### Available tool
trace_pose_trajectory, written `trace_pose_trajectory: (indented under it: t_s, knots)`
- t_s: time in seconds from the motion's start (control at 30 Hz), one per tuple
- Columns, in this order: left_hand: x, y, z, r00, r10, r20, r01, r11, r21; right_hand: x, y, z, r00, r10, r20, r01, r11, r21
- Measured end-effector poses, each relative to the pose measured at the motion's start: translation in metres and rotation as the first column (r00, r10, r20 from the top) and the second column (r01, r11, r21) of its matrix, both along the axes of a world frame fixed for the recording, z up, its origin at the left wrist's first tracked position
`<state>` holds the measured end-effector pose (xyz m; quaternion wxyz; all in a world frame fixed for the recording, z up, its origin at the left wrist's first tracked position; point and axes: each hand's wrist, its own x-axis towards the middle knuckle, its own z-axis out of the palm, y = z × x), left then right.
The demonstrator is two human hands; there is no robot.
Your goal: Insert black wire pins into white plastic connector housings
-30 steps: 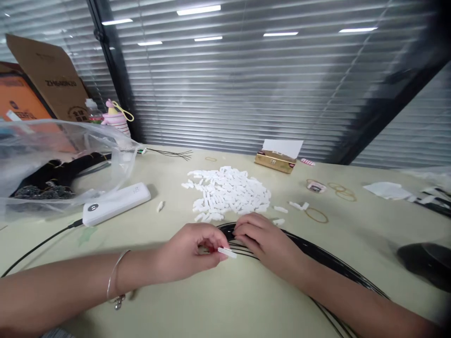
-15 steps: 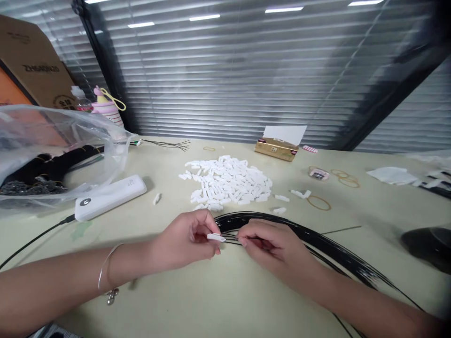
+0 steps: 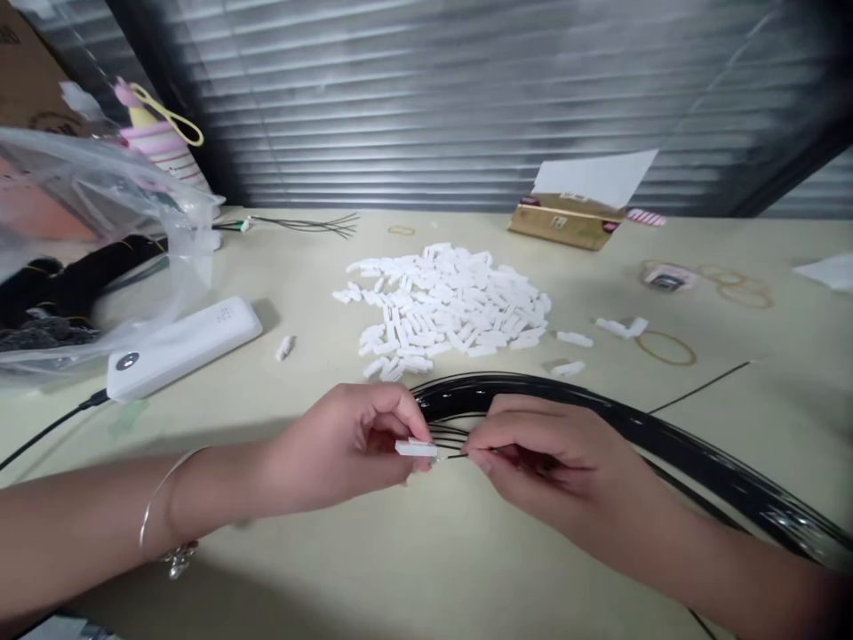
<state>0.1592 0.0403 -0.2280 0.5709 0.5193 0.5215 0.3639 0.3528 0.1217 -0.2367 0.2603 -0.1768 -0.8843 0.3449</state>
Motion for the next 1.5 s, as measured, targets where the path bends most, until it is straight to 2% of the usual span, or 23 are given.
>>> trace_pose_trajectory:
  t_s: [0.2, 0.33, 0.43, 0.53, 0.7, 0.9, 1.1, 1.27, 1.5]
  knots:
    - [0.000, 0.000, -0.001, 0.995, -0.009, -0.100, 0.013, 0.999, 0.036, -0.001, 0.001, -0.001, 1.000, -0.004, -0.010, 0.004, 1.000, -0.027]
    - [0.002, -0.001, -0.001, 0.997, -0.007, -0.072, 0.013, 0.996, 0.083, 0.000, -0.003, -0.002, 0.999, -0.037, -0.002, 0.037, 0.999, 0.002]
    - [0.002, -0.001, -0.001, 1.000, 0.008, -0.023, -0.006, 0.997, 0.072, -0.001, -0.005, -0.002, 0.998, -0.054, -0.024, 0.055, 0.998, 0.035]
    - [0.001, 0.001, -0.002, 0.999, 0.002, 0.045, -0.004, 0.999, 0.032, -0.001, -0.006, -0.002, 0.998, -0.047, -0.052, 0.051, 0.995, 0.084]
    - [-0.002, 0.006, -0.003, 0.989, -0.027, 0.146, 0.028, 1.000, -0.001, 0.001, -0.006, -0.002, 0.996, -0.026, -0.080, 0.045, 0.969, 0.241]
    - [-0.001, 0.004, 0.000, 0.990, -0.038, 0.138, 0.039, 0.999, -0.007, 0.002, -0.011, -0.002, 0.998, -0.024, -0.055, 0.041, 0.940, 0.338]
    - [0.002, 0.002, 0.000, 0.996, -0.021, 0.089, 0.025, 0.999, -0.043, -0.002, -0.011, -0.001, 0.998, 0.003, -0.068, 0.018, 0.951, 0.309]
    - [0.004, 0.002, 0.001, 0.993, -0.012, 0.116, 0.017, 0.999, -0.051, -0.004, -0.010, -0.002, 0.996, 0.034, -0.088, -0.012, 0.969, 0.246]
    - [0.003, 0.002, -0.003, 0.993, -0.021, 0.115, 0.027, 0.998, -0.055, -0.004, -0.011, -0.001, 0.995, 0.074, -0.070, -0.055, 0.968, 0.246]
